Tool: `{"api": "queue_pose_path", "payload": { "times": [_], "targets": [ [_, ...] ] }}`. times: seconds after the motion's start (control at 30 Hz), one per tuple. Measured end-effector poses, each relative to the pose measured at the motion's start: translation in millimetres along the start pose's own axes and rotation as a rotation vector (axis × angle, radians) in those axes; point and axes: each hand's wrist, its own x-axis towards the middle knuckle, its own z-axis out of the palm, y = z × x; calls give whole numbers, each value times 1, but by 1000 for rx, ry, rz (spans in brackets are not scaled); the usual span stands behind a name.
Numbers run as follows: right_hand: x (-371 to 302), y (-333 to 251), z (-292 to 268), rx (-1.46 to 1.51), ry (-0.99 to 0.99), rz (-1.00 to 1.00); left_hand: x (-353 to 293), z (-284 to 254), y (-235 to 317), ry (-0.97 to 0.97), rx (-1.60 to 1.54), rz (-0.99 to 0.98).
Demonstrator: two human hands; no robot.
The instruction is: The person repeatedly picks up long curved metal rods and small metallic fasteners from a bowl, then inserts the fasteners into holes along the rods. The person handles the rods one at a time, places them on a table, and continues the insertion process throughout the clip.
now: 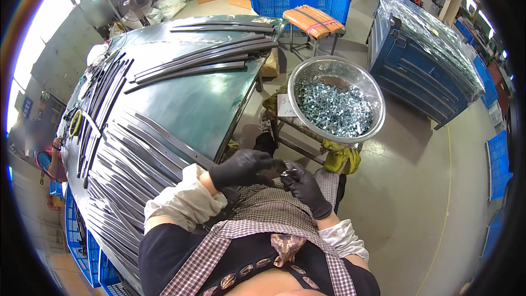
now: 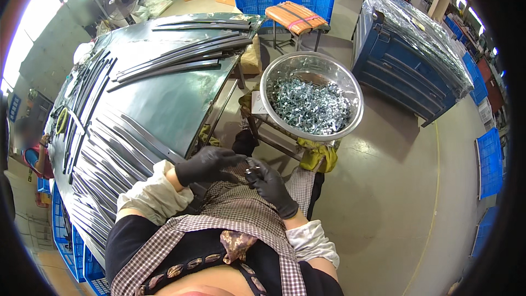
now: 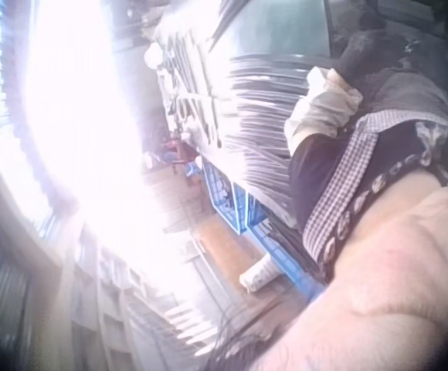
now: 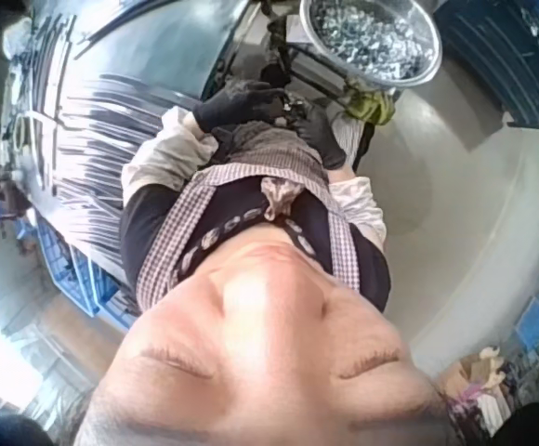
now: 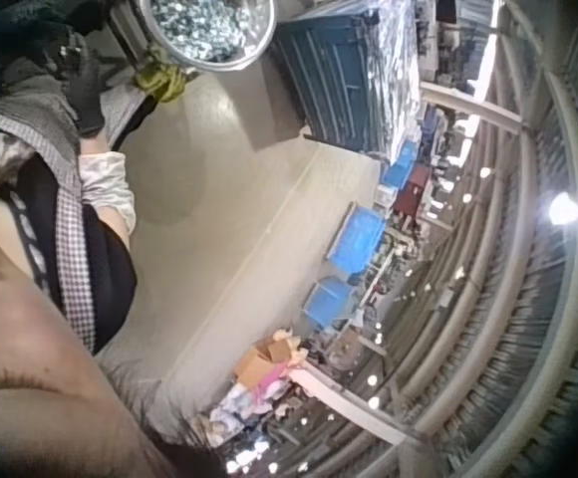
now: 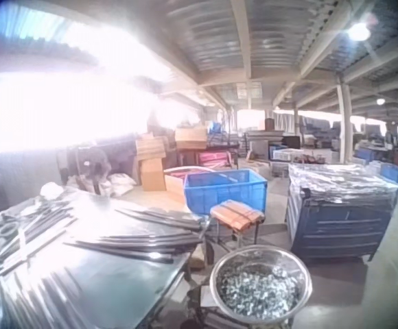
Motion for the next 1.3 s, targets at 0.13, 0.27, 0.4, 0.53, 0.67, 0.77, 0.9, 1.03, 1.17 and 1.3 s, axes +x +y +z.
{"api": "queue_pose_path", "payload": {
  "times": [0.13,0.27,0.4,0.53,0.67,0.77,0.9,1.03,1.17,1.3],
  "targets": [
    [16,-25,-3,108,37,45,20,-2,-9,-33,-88,92],
    [33,-22,-6,131,-41,26,33,9,-20,111,-276,254],
    [58,-26,-4,292,-67,28,42,2,-39,114,-334,221],
    [64,-22,-27,442,-111,180,48,-4,-61,135,-71,271],
    [74,-53,-12,-15,2,189,53,-7,-70,99,297,296],
    [80,-53,-8,-147,58,205,53,0,-75,28,399,353],
    [80,-47,-15,-61,122,311,63,4,-82,23,387,402],
    [77,-42,-25,-175,232,305,97,-21,-136,54,-94,359],
    [71,-19,-33,-118,305,216,139,-93,-258,466,144,-282],
    [61,-19,-35,-249,221,202,116,-109,-386,457,617,-805]
  ]
}}
